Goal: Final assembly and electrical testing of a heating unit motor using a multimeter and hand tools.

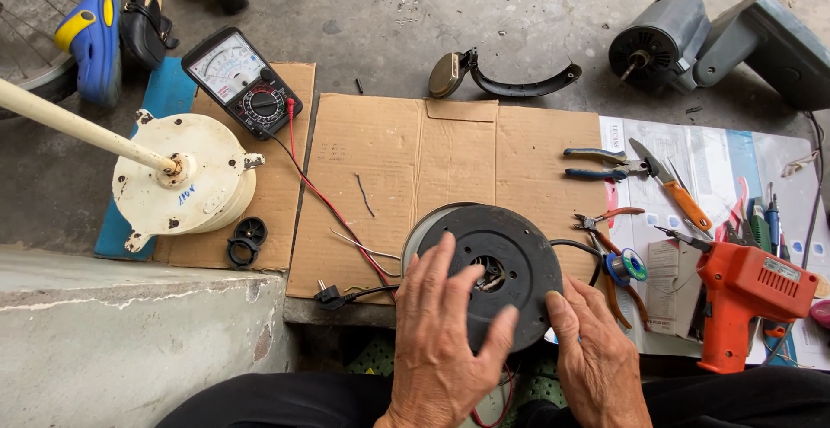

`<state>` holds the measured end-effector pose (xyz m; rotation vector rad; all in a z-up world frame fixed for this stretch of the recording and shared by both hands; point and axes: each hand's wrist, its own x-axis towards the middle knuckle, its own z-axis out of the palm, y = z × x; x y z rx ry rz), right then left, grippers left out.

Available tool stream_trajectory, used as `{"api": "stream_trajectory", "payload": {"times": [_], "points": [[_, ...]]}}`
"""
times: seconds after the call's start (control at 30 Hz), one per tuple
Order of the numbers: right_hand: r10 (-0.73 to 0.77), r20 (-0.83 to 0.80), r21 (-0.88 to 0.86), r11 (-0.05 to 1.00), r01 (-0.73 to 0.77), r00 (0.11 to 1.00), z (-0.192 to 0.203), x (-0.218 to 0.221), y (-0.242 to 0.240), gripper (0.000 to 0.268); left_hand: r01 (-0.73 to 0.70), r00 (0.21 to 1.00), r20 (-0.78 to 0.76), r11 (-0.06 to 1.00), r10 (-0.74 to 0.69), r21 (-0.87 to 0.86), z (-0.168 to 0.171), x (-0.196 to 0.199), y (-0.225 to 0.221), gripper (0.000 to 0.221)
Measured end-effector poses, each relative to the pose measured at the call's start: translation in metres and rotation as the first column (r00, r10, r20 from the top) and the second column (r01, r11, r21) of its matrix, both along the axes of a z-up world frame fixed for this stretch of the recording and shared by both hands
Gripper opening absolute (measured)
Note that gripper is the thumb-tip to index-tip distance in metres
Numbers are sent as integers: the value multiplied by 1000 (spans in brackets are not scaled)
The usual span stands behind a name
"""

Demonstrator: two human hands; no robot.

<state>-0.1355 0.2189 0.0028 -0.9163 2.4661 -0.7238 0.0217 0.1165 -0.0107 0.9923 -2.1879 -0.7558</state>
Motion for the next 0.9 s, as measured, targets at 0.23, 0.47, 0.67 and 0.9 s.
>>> {"api": "stream_trajectory", "payload": {"times": [0.23,0.47,0.67,0.9], "points": [[-97,89,-18,995,99,991,3,2,-7,47,-276,928,-107,850,358,448,2,-2,-32,53],[-99,108,4,995,99,989,3,1,-7,50,-302,951,51,874,306,380,-6,-4,-28,74],[-79,113,-7,997,80,990,11,3,-11,49,-359,932,184,858,311,368,-3,-5,-36,79],[-57,65,-17,998,59,996,9,4,-8,46,-367,930,136,849,341,381,-1,-4,-34,65]]}}
